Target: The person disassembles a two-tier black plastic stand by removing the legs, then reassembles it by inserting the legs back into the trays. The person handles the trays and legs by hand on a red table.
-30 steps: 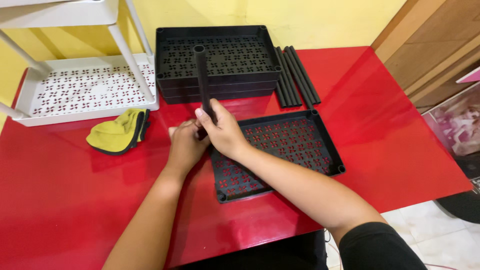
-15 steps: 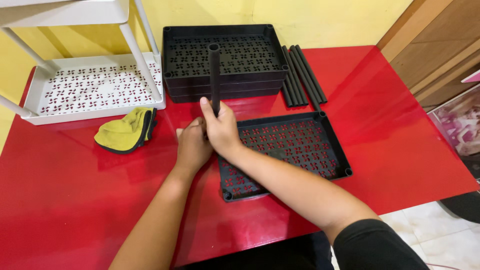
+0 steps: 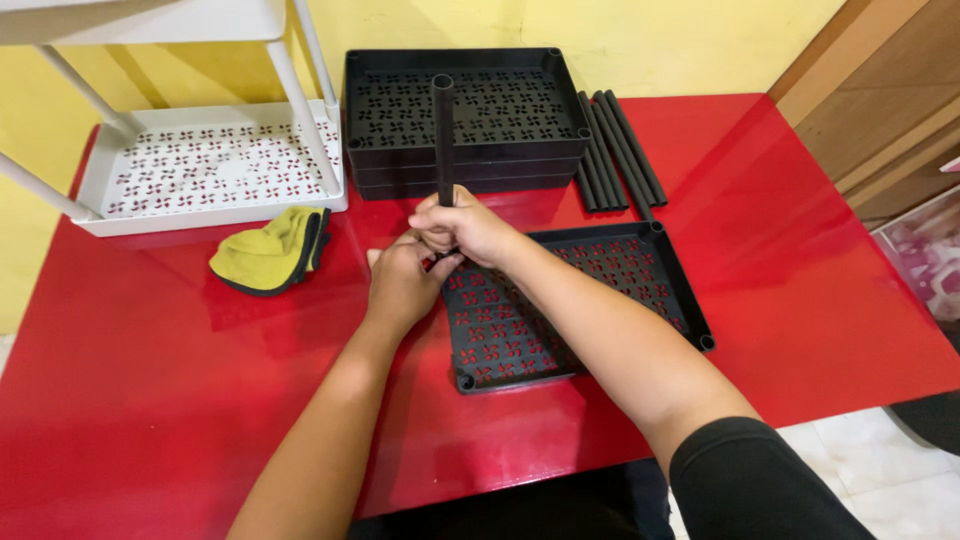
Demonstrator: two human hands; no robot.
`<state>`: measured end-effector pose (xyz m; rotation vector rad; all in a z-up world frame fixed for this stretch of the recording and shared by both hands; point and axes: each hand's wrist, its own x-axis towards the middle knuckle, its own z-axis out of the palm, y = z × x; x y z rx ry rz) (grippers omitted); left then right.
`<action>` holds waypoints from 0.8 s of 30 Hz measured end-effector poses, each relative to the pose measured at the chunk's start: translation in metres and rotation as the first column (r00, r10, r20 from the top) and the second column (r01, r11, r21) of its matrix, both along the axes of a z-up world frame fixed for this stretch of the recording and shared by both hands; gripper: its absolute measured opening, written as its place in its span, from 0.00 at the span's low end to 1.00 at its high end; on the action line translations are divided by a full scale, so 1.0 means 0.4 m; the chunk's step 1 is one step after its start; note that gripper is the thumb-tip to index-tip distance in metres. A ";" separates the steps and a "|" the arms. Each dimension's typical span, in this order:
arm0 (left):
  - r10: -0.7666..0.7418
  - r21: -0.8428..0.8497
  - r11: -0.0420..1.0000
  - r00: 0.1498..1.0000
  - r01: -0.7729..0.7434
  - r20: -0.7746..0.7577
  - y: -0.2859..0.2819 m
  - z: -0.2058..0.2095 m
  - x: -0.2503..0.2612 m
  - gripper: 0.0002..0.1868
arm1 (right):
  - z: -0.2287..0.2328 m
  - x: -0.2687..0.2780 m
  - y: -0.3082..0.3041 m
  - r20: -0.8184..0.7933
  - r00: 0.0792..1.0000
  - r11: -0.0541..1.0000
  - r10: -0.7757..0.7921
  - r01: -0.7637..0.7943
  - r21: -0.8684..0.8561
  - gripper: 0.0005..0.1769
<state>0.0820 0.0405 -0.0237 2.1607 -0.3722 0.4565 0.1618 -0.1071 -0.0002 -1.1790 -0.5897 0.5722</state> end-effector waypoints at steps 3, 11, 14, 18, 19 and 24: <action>-0.006 -0.010 1.000 0.999 0.007 0.043 -0.002 -0.002 -0.006 0.14 | 0.018 0.006 -0.009 -0.063 0.992 0.994 0.112 -0.111 0.008 0.24; 0.081 0.082 0.992 0.988 -0.092 0.132 0.003 -0.015 0.001 0.10 | -0.026 -0.152 0.092 0.401 0.559 0.603 -0.726 0.797 -0.021 0.08; 0.082 0.079 0.993 0.991 -0.090 0.106 0.002 -0.028 0.000 0.07 | -0.047 -0.178 0.108 0.445 0.526 0.566 -0.725 0.823 -0.052 0.09; 0.043 0.125 0.990 0.989 -0.062 0.144 0.003 -0.024 0.005 0.07 | -0.042 -0.127 0.137 0.227 0.560 0.589 -0.797 0.803 0.087 0.15; 0.023 0.115 0.992 0.986 -0.042 0.163 0.005 -0.023 0.004 0.08 | -0.041 -0.115 0.137 0.233 0.541 0.566 -0.808 0.823 0.052 0.19; 0.045 0.129 0.990 0.990 -0.063 0.134 0.000 -0.019 0.002 0.07 | -0.049 -0.077 0.107 0.197 0.640 0.649 -0.742 0.760 -0.023 0.28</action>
